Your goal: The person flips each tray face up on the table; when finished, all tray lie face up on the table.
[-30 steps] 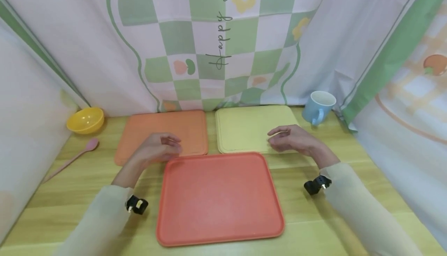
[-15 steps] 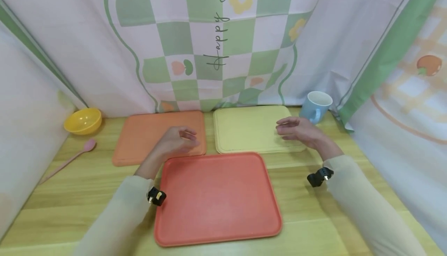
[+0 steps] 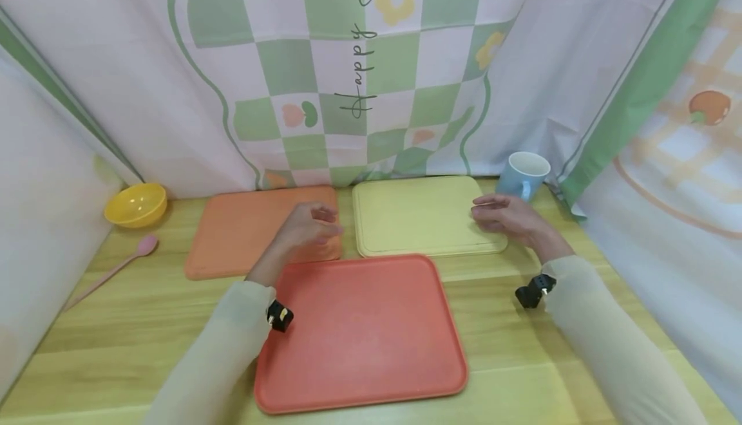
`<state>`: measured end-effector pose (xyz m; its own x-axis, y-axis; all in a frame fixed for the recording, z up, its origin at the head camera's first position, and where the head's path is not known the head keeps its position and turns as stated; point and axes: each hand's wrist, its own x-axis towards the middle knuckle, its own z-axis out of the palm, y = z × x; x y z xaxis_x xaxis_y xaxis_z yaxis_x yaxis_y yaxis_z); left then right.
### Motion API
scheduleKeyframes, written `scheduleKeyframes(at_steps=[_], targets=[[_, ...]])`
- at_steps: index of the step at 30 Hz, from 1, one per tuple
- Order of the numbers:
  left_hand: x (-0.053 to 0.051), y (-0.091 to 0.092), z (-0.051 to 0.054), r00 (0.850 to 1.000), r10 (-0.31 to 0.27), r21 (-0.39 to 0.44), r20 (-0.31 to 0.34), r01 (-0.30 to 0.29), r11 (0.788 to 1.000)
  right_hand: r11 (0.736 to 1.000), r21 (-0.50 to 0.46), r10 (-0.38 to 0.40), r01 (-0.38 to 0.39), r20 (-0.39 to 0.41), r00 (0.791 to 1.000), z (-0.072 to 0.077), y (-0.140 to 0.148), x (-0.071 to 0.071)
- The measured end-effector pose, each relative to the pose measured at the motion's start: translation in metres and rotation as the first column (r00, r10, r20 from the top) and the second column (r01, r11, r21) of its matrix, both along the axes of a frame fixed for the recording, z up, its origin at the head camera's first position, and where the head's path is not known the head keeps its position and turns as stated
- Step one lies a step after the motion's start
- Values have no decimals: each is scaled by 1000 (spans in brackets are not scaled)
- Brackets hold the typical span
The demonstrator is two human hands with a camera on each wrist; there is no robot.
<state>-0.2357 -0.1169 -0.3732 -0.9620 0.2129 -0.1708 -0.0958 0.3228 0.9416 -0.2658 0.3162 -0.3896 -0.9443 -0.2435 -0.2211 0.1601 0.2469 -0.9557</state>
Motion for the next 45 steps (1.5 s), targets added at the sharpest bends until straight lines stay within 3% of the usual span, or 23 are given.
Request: scheduleKeyframes(at_steps=[11, 19, 22, 31, 38, 45], targets=[[-11, 9, -15, 999, -31, -43, -41, 29, 999, 998, 36, -56, 56, -3, 998, -6, 13, 1], [-22, 17, -21, 998, -16, 11, 60, 16, 1000, 993, 75, -88, 89, -17, 996, -9, 25, -1], [-24, 19, -23, 998, -23, 13, 58, 23, 1000, 990, 104, -96, 97, -18, 995, -10, 27, -3], [-24, 31, -25, 999, -26, -25, 32, 27, 999, 984, 102, -145, 146, -12, 989, -6, 24, -3], [-25, 41, -23, 1000, -27, -58, 5, 27, 998, 967, 199, -158, 158, -13, 987, -2, 26, -2], [-27, 47, -23, 999, -1, -33, 44, 3, 999, 970, 195, -158, 147, 43, 986, -3, 31, 2]])
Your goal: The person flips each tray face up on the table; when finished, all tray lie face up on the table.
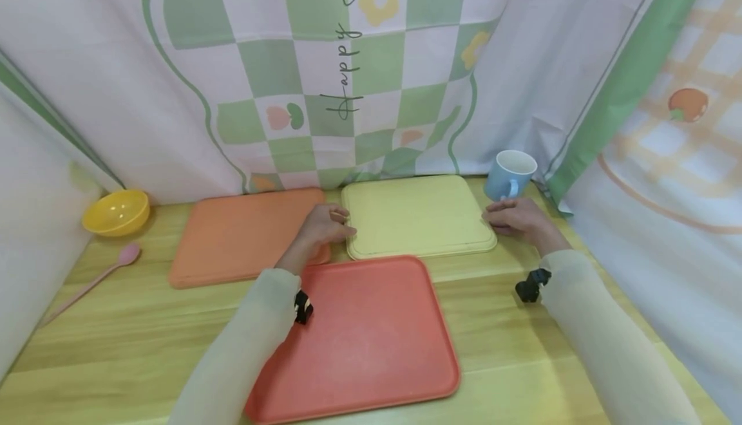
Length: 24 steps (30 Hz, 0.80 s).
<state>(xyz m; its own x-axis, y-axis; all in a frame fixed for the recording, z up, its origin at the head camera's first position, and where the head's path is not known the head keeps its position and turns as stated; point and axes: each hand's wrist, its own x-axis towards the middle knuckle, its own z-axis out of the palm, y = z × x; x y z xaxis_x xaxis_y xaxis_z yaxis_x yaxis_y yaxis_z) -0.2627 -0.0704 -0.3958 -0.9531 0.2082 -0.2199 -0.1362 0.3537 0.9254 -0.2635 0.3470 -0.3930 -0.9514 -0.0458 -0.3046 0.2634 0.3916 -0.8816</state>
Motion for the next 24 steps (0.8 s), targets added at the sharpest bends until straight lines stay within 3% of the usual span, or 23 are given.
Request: scheduleKeyframes(at_steps=[3, 6, 17, 24], targets=[[1, 0, -1, 1000, 1, 8, 15, -2, 1000, 1000, -9, -17, 17, 3, 1000, -1, -2, 1], [1, -1, -3, 1000, -10, 19, 22, 9, 1000, 995, -77, -58, 60, 32, 998, -1, -3, 2], [0, -1, -1, 1000, -14, 41, 26, 13, 999, 955, -246, -140, 164, 112, 984, 2, -4, -2], [0, -2, -2, 1000, -11, 26, 15, 11, 1000, 932, -329, -129, 153, 96, 987, 9, -7, -2]])
